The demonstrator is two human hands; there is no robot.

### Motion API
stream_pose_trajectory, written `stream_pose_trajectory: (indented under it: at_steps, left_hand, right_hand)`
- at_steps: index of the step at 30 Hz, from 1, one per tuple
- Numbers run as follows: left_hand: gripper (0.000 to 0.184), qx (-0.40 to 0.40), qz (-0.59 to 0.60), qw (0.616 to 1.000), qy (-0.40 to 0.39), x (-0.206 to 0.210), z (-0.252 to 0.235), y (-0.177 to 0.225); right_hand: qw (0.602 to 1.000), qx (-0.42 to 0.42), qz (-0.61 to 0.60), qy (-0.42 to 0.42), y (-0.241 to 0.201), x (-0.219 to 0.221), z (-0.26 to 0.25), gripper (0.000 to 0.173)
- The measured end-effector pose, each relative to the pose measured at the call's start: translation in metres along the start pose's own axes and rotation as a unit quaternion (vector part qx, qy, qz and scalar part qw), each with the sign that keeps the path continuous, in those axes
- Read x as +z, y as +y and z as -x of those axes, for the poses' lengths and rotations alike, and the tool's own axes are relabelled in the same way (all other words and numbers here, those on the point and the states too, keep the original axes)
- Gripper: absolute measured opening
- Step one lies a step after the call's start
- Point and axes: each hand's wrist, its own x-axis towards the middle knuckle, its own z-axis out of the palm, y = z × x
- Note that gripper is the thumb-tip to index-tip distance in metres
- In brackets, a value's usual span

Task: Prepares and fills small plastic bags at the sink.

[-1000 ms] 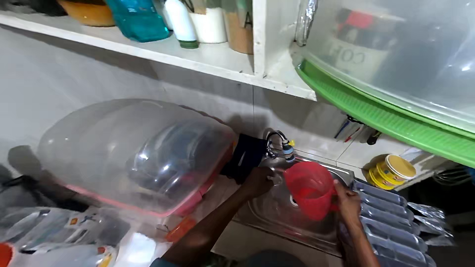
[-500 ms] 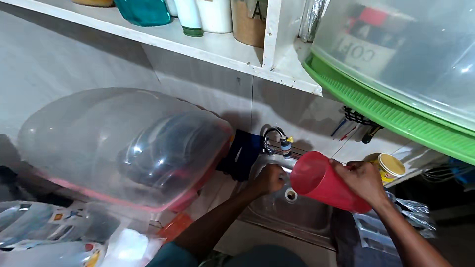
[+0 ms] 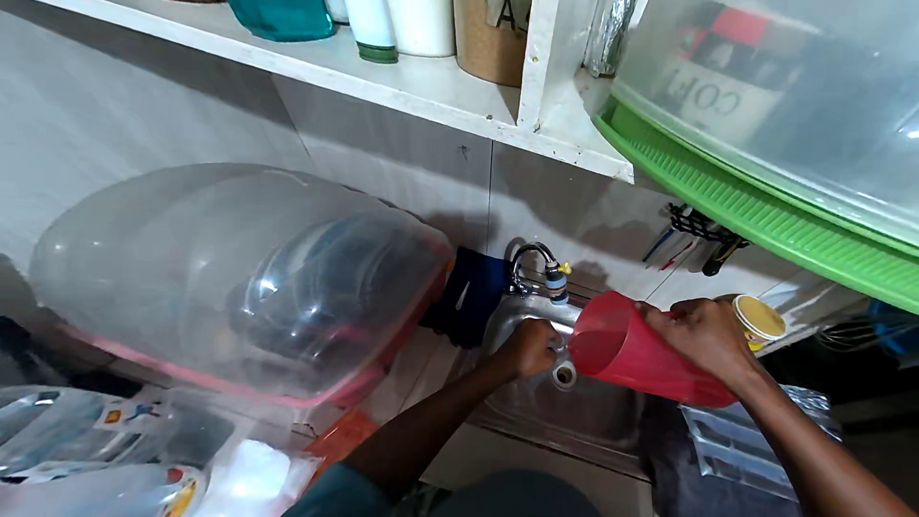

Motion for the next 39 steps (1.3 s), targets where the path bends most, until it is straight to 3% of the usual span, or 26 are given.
stream_pose_trajectory:
  at_steps: [18,30,39]
  left_hand:
    - [0.029,0.008,-0.004,1.000,-0.001,-0.003,-0.004,-0.002]
    - [0.024,0.017,-0.010,0.999,-0.025,-0.019,-0.009,0.017]
    - [0.026,0.023,-0.006,1.000,-0.020,-0.031,-0.006,0.026]
  right_hand:
    - [0.999,-0.034,-0.012,-0.010,-0.039,-0.058,0.007,0.061]
    - [0.995,-0.083,0.037,0.036,-0.060,-0.087,0.011,0.065]
    - [0.994,-0.099,0.042,0.019,-0.078,-0.111,0.011,0.065]
